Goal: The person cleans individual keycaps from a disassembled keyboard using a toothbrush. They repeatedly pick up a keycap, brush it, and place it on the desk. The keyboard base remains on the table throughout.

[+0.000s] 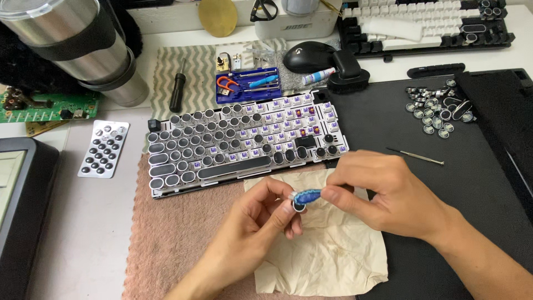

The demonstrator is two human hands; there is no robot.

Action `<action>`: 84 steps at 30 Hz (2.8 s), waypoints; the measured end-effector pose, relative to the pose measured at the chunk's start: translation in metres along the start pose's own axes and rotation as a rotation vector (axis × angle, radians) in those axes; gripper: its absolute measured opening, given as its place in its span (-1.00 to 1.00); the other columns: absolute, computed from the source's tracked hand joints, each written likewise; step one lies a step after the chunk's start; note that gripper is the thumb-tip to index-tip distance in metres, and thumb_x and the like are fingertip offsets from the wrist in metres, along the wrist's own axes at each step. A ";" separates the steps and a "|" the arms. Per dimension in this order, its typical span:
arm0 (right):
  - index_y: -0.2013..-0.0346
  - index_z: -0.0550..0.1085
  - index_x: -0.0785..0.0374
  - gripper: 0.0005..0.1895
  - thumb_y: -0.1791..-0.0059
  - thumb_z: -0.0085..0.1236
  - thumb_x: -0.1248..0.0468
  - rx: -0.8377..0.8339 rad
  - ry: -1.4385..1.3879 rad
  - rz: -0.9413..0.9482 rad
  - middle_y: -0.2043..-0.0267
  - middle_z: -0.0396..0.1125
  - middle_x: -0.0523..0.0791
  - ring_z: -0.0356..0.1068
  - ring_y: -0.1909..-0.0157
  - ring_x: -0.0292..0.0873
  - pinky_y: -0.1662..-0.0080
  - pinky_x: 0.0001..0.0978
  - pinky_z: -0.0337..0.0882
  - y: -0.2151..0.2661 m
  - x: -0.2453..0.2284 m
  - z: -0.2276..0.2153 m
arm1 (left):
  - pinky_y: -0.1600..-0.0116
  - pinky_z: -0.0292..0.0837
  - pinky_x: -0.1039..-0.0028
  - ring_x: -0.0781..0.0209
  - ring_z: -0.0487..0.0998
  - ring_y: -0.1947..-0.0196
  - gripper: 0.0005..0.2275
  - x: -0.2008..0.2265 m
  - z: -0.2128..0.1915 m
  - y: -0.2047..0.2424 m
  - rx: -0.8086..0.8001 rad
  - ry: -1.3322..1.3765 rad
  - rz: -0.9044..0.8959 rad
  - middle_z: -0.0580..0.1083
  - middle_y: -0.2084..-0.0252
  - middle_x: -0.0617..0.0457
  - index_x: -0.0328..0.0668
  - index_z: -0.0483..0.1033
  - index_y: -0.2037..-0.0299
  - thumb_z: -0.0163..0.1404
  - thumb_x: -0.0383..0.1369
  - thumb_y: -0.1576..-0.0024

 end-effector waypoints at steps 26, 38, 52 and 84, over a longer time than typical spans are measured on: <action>0.48 0.50 0.15 -0.77 -0.04 0.07 0.18 -0.042 -0.060 -0.026 0.56 0.30 -0.24 0.24 0.53 -0.27 0.35 -0.43 0.31 -0.004 -0.005 0.000 | 0.18 0.54 0.53 0.29 0.55 0.41 -0.95 0.005 0.003 0.003 0.063 -0.046 -0.011 0.54 0.40 -0.05 -0.28 0.41 0.14 -0.05 -0.46 -0.32; 0.44 0.54 0.13 -0.76 -0.06 0.08 0.14 -0.100 -0.109 0.015 0.49 0.32 -0.23 0.29 0.45 -0.24 0.30 -0.41 0.31 -0.001 0.010 0.008 | 0.21 0.54 0.51 0.25 0.53 0.42 -0.91 0.002 -0.004 0.001 0.074 -0.004 -0.005 0.55 0.40 -0.09 -0.29 0.42 0.08 -0.04 -0.43 -0.31; 0.11 0.54 0.23 -0.77 0.07 0.31 0.35 0.077 0.006 -0.214 0.06 0.51 -0.03 0.59 0.07 -0.15 -0.03 -0.40 0.59 0.005 -0.017 0.016 | 0.42 0.36 0.65 0.43 0.45 0.54 -0.92 -0.003 -0.004 -0.003 0.134 -0.159 -0.110 0.56 0.35 0.10 -0.24 0.53 0.12 0.03 -0.42 -0.28; 0.33 0.34 0.04 -0.59 0.21 0.50 0.25 -0.427 0.302 0.326 0.34 0.63 -0.36 0.34 0.38 -0.36 0.25 -0.46 0.34 -0.115 0.055 0.033 | 0.35 0.38 0.59 0.48 0.42 0.50 -0.92 0.021 -0.011 0.001 0.283 -0.423 0.215 0.57 0.39 0.23 -0.11 0.59 0.21 0.06 -0.36 -0.24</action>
Point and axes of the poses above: each hand's wrist, its own y-axis away from the middle knuckle, its own z-axis out of the palm, x = y × z, the point moved 7 cm from there along -y, towards the middle knuckle
